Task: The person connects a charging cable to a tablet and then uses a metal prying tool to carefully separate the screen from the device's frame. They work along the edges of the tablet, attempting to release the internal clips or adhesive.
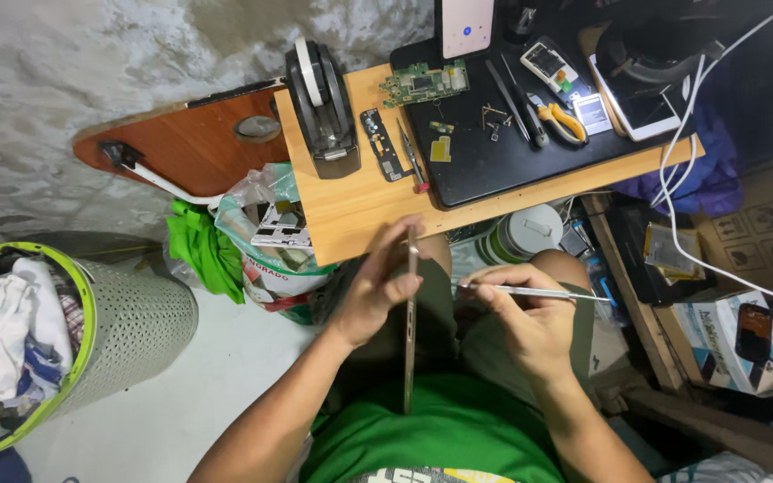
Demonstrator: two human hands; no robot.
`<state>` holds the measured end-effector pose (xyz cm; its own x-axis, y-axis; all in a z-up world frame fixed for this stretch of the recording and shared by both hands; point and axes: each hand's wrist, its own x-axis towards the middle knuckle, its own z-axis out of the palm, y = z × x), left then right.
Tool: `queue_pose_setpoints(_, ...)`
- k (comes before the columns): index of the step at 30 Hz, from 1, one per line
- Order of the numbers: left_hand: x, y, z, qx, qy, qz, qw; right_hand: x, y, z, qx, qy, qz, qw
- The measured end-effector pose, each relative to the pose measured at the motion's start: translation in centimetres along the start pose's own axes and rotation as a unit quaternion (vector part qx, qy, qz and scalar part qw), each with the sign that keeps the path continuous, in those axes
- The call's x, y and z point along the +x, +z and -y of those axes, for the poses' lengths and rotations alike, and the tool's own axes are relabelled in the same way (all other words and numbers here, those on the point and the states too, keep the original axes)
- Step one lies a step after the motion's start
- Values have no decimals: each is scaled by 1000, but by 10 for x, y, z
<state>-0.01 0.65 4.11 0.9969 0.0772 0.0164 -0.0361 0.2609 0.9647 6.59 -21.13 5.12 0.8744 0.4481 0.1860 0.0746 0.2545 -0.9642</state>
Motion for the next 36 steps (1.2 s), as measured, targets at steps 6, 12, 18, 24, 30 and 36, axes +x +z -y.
queue_pose_setpoints(6, 4, -1, -2, -16, 28, -49, 998, -12, 12, 0, 29, 52, 21, 998)
queue_pose_setpoints(12, 11, -2, -16, -14, 52, -90, 994, -5, 29, 10, 63, 79, 40, 994)
queue_pose_setpoints(18, 17, -3, -27, 6, 77, -105, 992, -4, 33, 12, 63, 70, 58, 994)
queue_pose_setpoints(24, 20, 0, -29, -9, 70, -110, 991, -5, 34, 7, 47, 62, 63, 995)
queue_pose_setpoints(30, 23, 0, -27, -21, 72, -121, 990, -6, 34, 2, 45, 56, 62, 995)
queue_pose_setpoints(36, 31, 7, -14, 81, 161, -191, 965, -10, 33, -3, 53, 73, 61, 994)
